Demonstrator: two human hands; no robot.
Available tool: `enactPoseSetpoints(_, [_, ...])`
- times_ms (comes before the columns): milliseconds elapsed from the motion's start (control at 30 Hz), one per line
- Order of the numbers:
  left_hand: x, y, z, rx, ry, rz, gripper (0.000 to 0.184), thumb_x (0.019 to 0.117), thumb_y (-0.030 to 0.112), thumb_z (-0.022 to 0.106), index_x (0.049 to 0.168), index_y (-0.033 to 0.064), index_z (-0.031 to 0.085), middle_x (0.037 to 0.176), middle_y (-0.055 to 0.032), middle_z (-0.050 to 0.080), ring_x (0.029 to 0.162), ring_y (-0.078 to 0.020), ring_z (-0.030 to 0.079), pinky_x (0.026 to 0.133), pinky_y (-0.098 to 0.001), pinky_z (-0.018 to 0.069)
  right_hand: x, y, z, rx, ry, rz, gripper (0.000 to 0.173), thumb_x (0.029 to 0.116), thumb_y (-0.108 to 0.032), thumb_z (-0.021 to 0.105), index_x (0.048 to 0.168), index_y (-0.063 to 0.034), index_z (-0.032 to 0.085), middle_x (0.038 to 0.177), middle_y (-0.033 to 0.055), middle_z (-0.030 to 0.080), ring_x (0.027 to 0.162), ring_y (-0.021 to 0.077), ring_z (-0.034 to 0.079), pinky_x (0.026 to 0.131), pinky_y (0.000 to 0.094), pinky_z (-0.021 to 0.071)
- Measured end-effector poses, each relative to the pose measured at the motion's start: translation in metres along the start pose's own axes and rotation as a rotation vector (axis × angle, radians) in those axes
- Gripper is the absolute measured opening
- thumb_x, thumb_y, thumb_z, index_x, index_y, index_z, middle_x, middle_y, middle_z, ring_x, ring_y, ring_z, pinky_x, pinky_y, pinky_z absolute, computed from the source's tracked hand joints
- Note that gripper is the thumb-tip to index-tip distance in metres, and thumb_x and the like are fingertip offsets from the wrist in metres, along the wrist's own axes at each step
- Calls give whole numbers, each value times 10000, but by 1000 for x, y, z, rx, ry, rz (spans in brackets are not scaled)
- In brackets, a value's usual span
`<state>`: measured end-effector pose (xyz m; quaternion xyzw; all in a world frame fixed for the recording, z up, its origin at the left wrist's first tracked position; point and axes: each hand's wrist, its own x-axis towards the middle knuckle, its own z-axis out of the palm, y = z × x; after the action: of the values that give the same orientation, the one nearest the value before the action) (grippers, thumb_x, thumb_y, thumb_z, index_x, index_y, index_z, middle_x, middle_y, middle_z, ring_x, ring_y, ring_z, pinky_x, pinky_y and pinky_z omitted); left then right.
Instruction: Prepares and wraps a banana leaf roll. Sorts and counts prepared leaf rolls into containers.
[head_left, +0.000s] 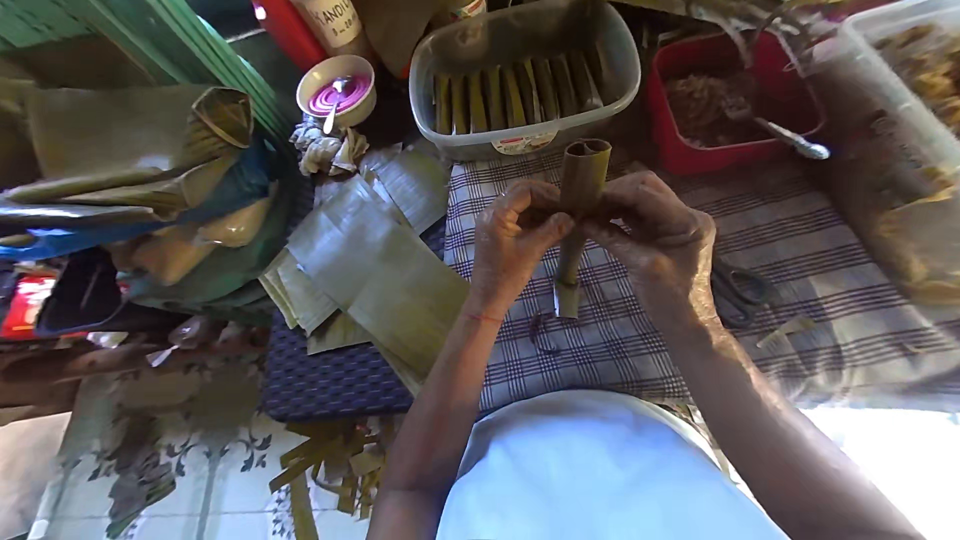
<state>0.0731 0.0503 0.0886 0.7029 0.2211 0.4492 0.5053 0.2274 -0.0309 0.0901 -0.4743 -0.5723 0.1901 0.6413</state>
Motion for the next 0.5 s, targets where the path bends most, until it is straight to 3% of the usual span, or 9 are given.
enactPoseSetpoints(133, [12, -4, 3, -70, 19, 60, 85, 845, -82, 696, 904, -28, 664, 949, -55, 660, 814, -57, 654, 732, -206, 583, 3, -2, 0, 160, -18, 79, 286, 882, 67, 687, 1153, -18, 716, 1123, 9, 653, 973, 65, 659, 844, 204, 586])
enactPoseSetpoints(267, [14, -10, 7, -241, -10, 22, 152, 871, -99, 640, 935, 39, 647, 963, 7, 658, 898, -38, 644, 818, -205, 562, 3, 4, 1, 343, -36, 101, 262, 929, 62, 608, 1095, -65, 766, 1127, -20, 636, 1011, 56, 629, 855, 187, 569])
enactPoseSetpoints(300, [12, -11, 7, -345, -23, -16, 187, 881, -100, 613, 975, 55, 659, 1018, -4, 682, 953, -63, 657, 854, -229, 563, 2, 7, 1, 337, -43, 78, 266, 930, 78, 580, 1058, -60, 768, 1127, -12, 621, 1018, 54, 623, 864, 185, 567])
enactPoseSetpoints(367, [4, -12, 4, -491, -82, -113, 316, 920, -77, 537, 1177, 57, 662, 1207, -45, 675, 1091, -107, 653, 948, -266, 546, 1, 12, -2, 288, -75, 28, 260, 932, 95, 558, 986, -49, 768, 1158, 11, 599, 1062, 63, 597, 899, 192, 545])
enactPoseSetpoints(400, [2, -11, 3, -515, -93, -166, 401, 918, -67, 467, 1254, 45, 654, 1239, -54, 675, 1093, -107, 654, 954, -270, 539, 0, 14, -5, 262, -94, 7, 258, 926, 96, 555, 966, -49, 765, 1183, 19, 592, 1082, 67, 591, 905, 194, 542])
enactPoseSetpoints(500, [-4, -10, 6, -455, -62, -244, 386, 1021, 80, 368, 1228, 27, 689, 1185, -30, 715, 1040, -75, 673, 943, -273, 543, -1, 16, -12, 202, -155, -19, 224, 929, 59, 559, 948, -51, 753, 1255, 35, 567, 1139, 82, 587, 929, 214, 554])
